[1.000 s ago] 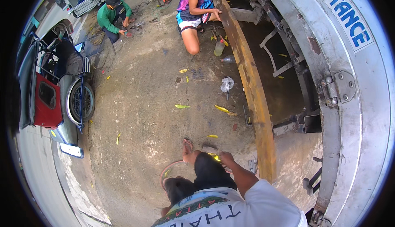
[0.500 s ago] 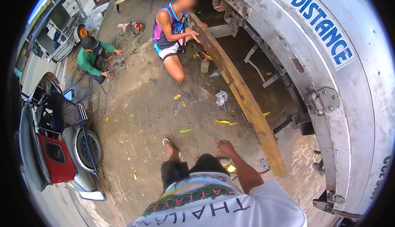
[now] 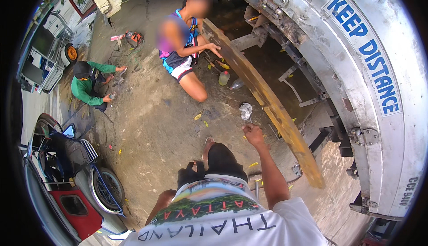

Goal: The person positions a long metal beam under a truck chassis with assistance from another worker, then marks the beam with a pencil. The person handles the beam and pencil directly without using other tools.

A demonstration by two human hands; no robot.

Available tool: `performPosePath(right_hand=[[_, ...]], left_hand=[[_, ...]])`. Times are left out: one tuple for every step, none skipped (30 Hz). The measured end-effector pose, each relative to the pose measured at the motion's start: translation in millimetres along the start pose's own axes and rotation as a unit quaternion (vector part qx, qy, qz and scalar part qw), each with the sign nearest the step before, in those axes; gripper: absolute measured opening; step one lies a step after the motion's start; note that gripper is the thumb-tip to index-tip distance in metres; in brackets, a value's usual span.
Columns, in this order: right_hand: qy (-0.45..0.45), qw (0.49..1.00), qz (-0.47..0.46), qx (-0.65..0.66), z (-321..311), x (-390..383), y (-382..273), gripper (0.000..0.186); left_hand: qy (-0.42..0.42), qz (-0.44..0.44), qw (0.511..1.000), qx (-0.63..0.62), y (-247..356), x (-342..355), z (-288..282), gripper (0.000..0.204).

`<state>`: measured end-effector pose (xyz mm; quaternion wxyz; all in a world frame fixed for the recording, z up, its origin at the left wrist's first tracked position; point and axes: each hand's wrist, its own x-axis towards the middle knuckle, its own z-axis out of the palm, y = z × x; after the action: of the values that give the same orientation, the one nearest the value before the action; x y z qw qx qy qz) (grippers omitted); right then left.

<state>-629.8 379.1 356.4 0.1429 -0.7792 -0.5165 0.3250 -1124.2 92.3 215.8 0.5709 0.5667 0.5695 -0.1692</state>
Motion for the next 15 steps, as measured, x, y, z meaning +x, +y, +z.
performPosePath(right_hand=[[0.012, 0.998, -0.058, -0.003, -17.8, 22.5, -45.6, 0.031], [0.042, 0.996, -0.078, 0.015, -31.9, 43.5, -71.1, 0.029], [0.075, 0.992, -0.093, 0.036, -47.4, 62.8, -90.5, 0.028], [0.093, 0.99, -0.102, 0.038, -64.5, 80.8, -119.8, 0.026], [0.112, 0.987, -0.111, 0.04, -78.1, 96.0, -145.9, 0.025], [0.127, 0.985, -0.106, 0.04, -93.1, 111.1, -171.2, 0.025], [0.136, 0.985, -0.101, 0.038, -103.5, 123.5, -194.3, 0.024], [0.146, 0.984, -0.093, 0.034, -109.8, 134.0, -207.4, 0.024], [0.165, 0.978, -0.12, 0.04, -111.2, 144.7, -213.4, 0.023], [0.187, 0.969, -0.155, 0.048, -115.5, 157.7, -226.0, 0.022], [0.206, 0.959, -0.184, 0.054, -116.3, 169.1, -233.9, 0.022], [0.229, 0.953, -0.194, 0.046, -117.3, 179.2, -238.5, 0.021], [0.247, 0.946, -0.205, 0.049, -118.0, 187.4, -243.8, 0.021], [0.266, 0.938, -0.216, 0.051, -119.0, 194.1, -249.7, 0.021], [0.285, 0.93, -0.226, 0.053, -119.3, 200.1, -255.6, 0.021]], left_hand=[[-0.082, -0.039, 0.988, 0.124, -29.1, 42.2, -8.8, 0.039], [-0.068, -0.042, 0.982, 0.173, -7.4, 45.9, -42.4, 0.043], [-0.057, -0.044, 0.971, 0.228, 30.4, 40.6, -91.1, 0.047], [-0.025, -0.06, 0.976, 0.207, 27.4, 46.3, -106.2, 0.049], [0.008, -0.076, 0.979, 0.187, 20.2, 53.5, -121.2, 0.051], [0.044, -0.086, 0.981, 0.17, 15.7, 66.0, -142.5, 0.053], [0.046, -0.076, 0.983, 0.162, 14.0, 68.7, -156.1, 0.054], [0.044, -0.063, 0.985, 0.155, 12.6, 71.4, -166.9, 0.054], [0.043, -0.05, 0.987, 0.148, 11.3, 72.2, -175.9, 0.054], [0.055, -0.044, 0.99, 0.122, 0.8, 79.5, -177.1, 0.049], [0.062, -0.04, 0.992, 0.098, -8.2, 86.6, -178.9, 0.044], [0.063, -0.04, 0.994, 0.078, -10.6, 87.4, -180.3, 0.043], [0.064, -0.043, 0.995, 0.067, -5.0, 91.6, -190.3, 0.043], [0.063, -0.047, 0.995, 0.057, 0.6, 95.5, -199.8, 0.042], [0.06, -0.05, 0.996, 0.051, 5.1, 95.9, -207.3, 0.042]])
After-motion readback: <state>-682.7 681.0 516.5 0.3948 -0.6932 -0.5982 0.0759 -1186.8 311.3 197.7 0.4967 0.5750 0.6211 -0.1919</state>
